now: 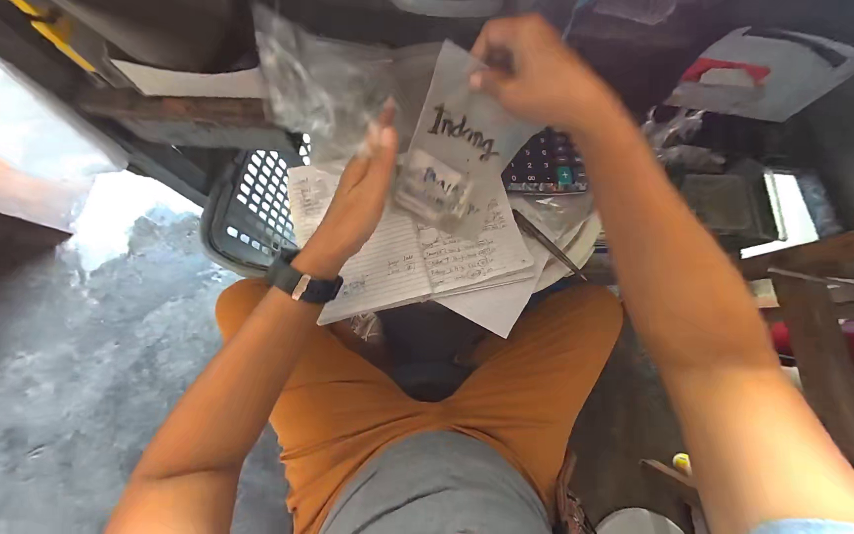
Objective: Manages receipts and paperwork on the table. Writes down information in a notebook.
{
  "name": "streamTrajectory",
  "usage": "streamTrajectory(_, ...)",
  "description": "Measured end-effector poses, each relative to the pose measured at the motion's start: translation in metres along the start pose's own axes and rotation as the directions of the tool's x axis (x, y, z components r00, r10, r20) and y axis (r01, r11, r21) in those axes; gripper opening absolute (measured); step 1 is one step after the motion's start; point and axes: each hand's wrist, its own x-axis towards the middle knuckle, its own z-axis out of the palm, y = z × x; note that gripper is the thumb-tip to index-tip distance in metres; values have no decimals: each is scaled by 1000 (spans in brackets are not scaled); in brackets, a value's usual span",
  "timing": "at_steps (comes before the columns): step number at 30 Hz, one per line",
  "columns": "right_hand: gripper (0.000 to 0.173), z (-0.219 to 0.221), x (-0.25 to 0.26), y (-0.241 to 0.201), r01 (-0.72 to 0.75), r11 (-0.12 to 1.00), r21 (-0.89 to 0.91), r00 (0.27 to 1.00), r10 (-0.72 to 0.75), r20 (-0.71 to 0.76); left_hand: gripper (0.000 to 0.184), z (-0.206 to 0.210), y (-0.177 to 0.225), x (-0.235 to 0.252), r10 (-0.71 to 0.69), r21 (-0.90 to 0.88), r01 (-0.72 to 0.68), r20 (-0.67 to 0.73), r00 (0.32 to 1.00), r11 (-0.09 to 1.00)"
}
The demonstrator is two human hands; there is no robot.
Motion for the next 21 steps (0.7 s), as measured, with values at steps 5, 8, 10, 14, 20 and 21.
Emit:
streamTrajectory(5,19,-28,-28,-49,190,980,63,982,-188,-29,62,-3,29,36,210,241,-206,10,978,948)
streamTrajectory(8,21,-24,-60,-66,127,991,-42,929,-134,-346,29,-28,62,27,164,381,-126,-69,984,916)
streamTrajectory(10,26,-13,-98,-63,104,986,-134,865,-156,-478,23,-71,57,5,272,445,-192,-122,954,875)
streamTrajectory(14,32,68,-175,-37,-105,978,-181,914,23,-405,32,-175,10,-79,303,384,-197,-238,923,902)
streamTrajectory(20,62,152,-207,-12,-398,906,-146,855,308,-418,35,-192,-30,-244,106,475,112,-409,906,873)
streamTrajectory(21,63,157,-208,-11,-402,905,-138,848,311,-430,34,-172,-21,-238,33,406,230,-546,837,884)
